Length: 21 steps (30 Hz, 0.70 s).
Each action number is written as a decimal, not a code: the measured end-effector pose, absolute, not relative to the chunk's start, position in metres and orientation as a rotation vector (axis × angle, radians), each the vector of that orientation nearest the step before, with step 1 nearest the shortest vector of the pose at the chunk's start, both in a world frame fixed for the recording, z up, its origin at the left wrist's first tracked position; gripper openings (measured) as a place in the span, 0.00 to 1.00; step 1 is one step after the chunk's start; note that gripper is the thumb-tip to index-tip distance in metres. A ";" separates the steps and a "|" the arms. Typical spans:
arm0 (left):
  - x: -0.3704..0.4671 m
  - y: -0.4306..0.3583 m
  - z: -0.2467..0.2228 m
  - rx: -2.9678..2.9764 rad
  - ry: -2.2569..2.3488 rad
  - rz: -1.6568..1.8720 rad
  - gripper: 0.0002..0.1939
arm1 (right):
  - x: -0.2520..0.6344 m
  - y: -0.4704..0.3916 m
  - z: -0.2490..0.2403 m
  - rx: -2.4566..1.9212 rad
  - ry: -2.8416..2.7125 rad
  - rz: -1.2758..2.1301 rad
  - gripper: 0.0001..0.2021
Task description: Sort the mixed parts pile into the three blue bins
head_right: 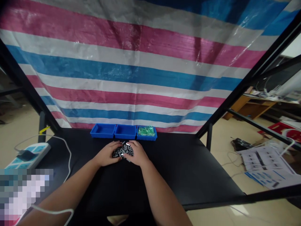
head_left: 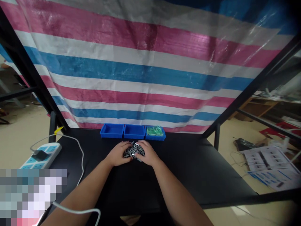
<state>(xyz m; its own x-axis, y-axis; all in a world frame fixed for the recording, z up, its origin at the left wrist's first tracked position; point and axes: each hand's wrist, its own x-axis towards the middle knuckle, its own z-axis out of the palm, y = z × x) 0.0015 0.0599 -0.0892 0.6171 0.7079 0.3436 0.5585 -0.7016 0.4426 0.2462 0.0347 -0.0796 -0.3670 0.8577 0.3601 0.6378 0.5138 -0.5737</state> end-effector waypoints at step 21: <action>0.016 0.061 -0.068 2.318 1.286 0.721 0.21 | 0.228 0.079 -0.058 -1.726 -2.023 0.353 0.14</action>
<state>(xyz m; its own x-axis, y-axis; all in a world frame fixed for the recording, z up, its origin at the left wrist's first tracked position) 0.0156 0.0613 -0.0676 0.4457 0.8607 0.2461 0.6589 -0.5015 0.5606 0.2280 0.0794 -0.0581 -0.1116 0.9785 0.1735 0.8619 0.1822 -0.4733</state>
